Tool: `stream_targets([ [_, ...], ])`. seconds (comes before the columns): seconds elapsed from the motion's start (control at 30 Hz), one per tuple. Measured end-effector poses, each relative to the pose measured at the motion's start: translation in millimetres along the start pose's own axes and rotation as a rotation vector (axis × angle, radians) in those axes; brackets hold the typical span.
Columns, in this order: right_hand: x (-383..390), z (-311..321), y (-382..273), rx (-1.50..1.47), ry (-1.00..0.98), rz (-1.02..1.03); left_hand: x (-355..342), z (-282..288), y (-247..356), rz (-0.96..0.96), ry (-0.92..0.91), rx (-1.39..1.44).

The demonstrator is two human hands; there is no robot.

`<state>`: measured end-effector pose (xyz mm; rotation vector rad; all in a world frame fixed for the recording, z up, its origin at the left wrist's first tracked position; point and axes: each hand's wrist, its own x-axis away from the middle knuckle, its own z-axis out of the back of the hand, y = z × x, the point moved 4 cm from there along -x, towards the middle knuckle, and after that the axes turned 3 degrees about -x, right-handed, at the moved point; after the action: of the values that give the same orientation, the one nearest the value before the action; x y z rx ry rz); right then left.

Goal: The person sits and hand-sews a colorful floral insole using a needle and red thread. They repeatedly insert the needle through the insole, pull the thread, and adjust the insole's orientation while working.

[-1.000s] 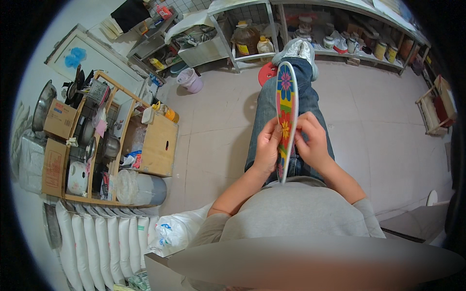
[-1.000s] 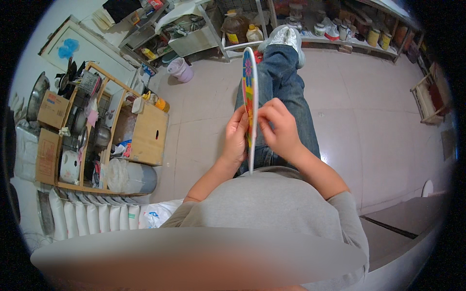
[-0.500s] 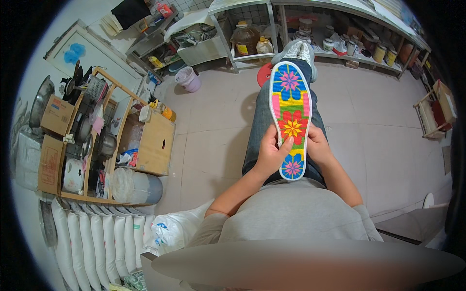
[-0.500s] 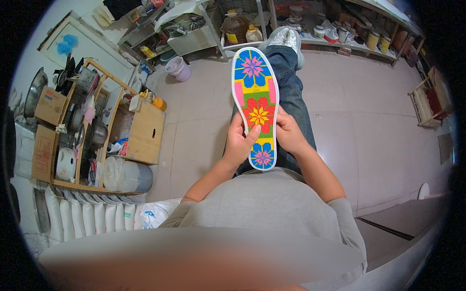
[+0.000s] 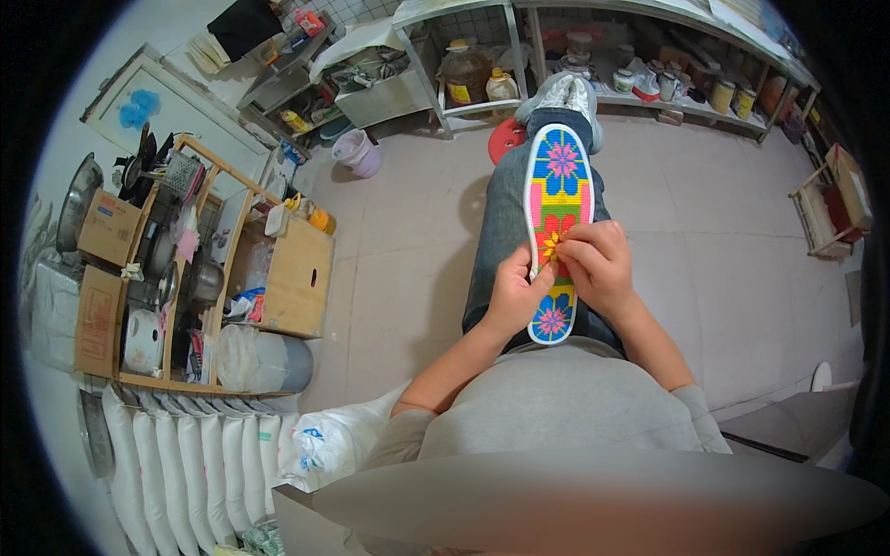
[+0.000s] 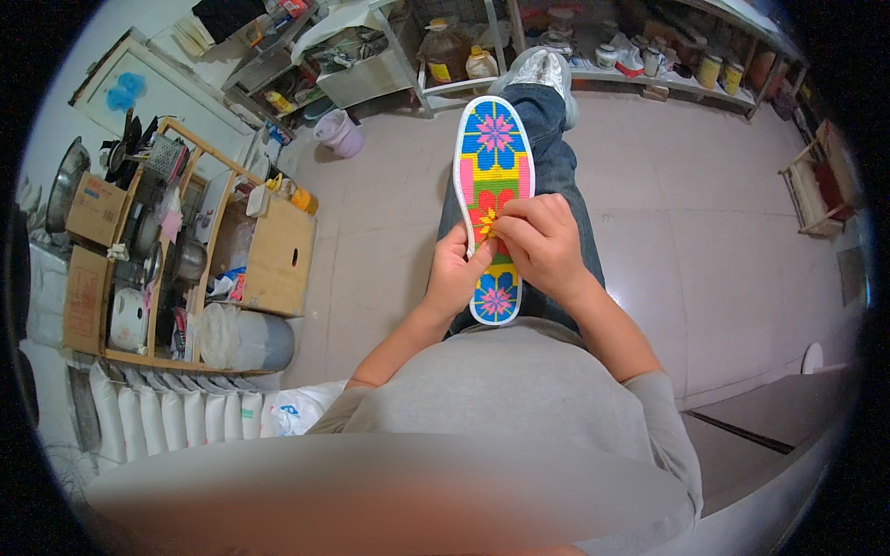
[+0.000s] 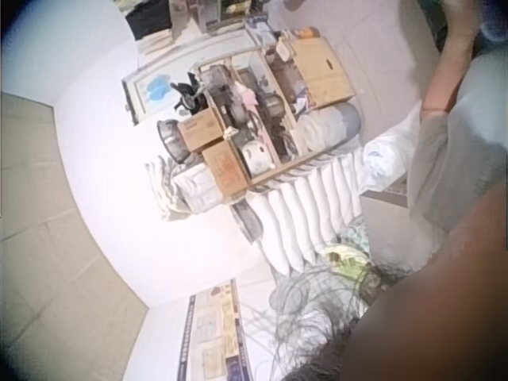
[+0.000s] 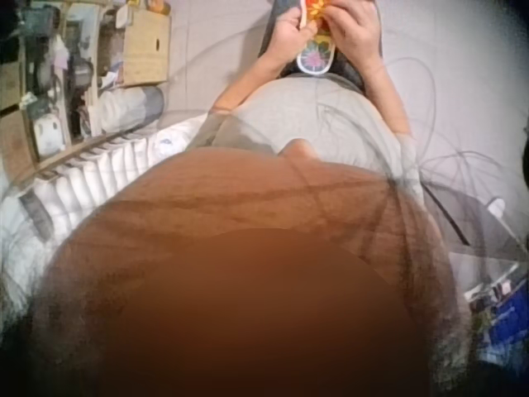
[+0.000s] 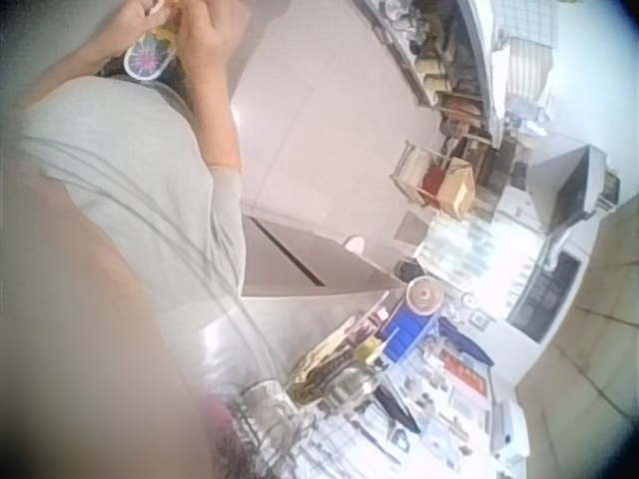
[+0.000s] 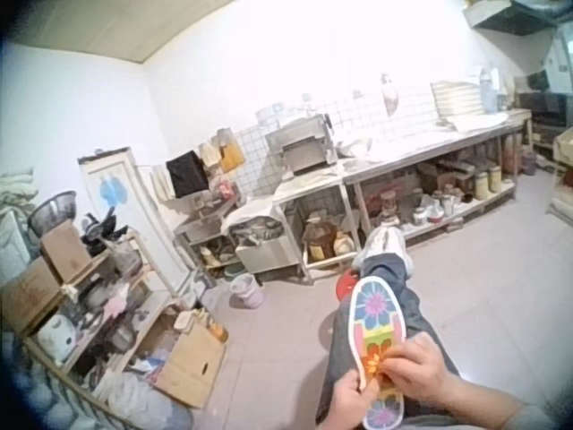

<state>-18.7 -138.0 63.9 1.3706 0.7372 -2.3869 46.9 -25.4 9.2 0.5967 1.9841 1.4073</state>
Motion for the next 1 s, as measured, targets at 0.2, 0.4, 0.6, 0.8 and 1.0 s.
stream_targets([
  [0.2,7,22,-10,-0.978,0.211,-0.321,-4,12,-6,0.036,0.069,0.112],
  [0.4,32,154,21,-1.153,0.689,-0.130,-8,46,-17,-0.003,0.233,0.108],
  [0.6,109,310,80,-0.322,1.298,-0.069,-14,125,-26,-0.094,0.639,-0.056],
  [0.8,173,337,155,0.774,1.377,-0.682,-9,162,-13,-0.198,0.730,-0.168],
  [1.0,106,215,133,0.296,0.835,-0.422,-9,109,-1,-0.149,0.521,-0.166],
])
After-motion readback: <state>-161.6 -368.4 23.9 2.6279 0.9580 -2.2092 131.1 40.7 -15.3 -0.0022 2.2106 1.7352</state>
